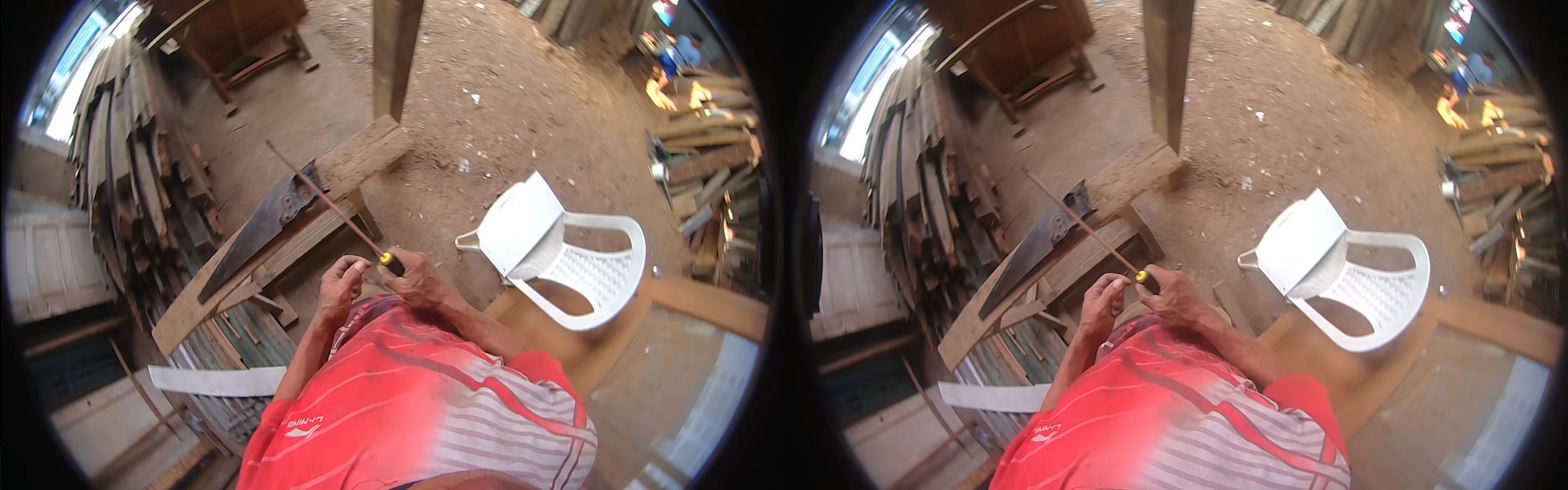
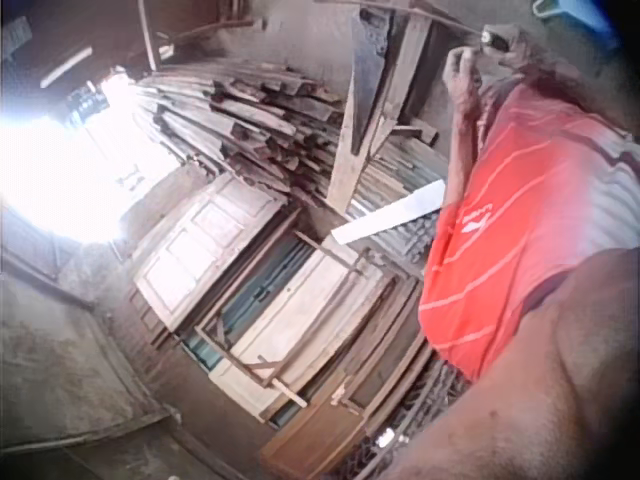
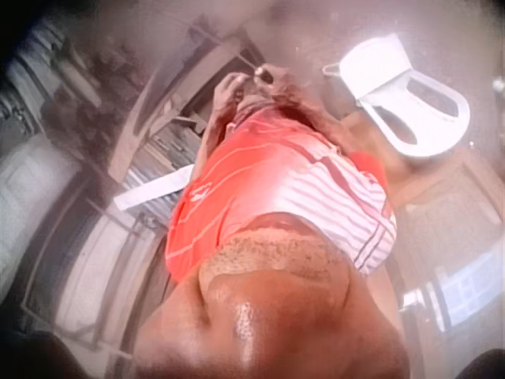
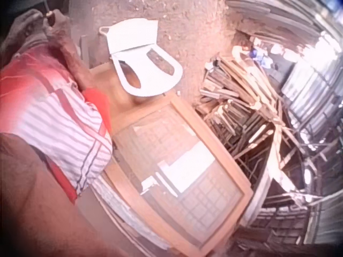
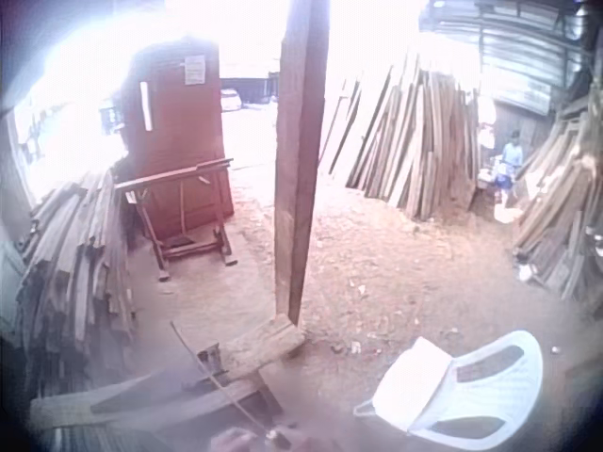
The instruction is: The person holds a thin piece of wood and uses a handsaw to cut a section off. They then position the cut piece against a white plastic chair and use a screwdriver to drive a screw through the wood into the chair back.
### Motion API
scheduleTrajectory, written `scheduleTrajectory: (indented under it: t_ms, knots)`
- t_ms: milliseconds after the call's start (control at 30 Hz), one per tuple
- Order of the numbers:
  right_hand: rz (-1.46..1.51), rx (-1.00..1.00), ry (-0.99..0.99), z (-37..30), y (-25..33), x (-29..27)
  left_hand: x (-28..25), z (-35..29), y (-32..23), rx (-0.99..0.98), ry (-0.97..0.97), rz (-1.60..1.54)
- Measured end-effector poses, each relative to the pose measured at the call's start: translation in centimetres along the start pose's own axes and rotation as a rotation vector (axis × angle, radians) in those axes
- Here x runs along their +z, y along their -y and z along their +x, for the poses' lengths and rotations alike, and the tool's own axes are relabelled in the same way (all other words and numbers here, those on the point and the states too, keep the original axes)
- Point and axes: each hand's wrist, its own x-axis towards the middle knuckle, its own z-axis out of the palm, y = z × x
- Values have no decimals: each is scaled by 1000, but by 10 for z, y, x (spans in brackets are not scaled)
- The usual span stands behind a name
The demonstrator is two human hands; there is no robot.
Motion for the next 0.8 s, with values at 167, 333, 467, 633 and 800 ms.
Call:
scheduleTrajectory:
  t_ms: [167, 333, 467, 633, 800]
  knots:
    - [292, -8, -170, 23, 9, 2, 17, 10, -34, 51, 43, 87]
    - [610, -164, -209, 30, 25, -9, 41, 11, -81, 53, 207, -72]
    - [723, -126, -105, 34, 29, -15, 31, 16, -94, -57, 362, -31]
    - [826, -114, 22, 39, 16, -43, 54, 21, -111, -6, 439, 144]
    - [800, -113, 108, 37, -11, -61, 76, 22, -113, -78, 423, 222]
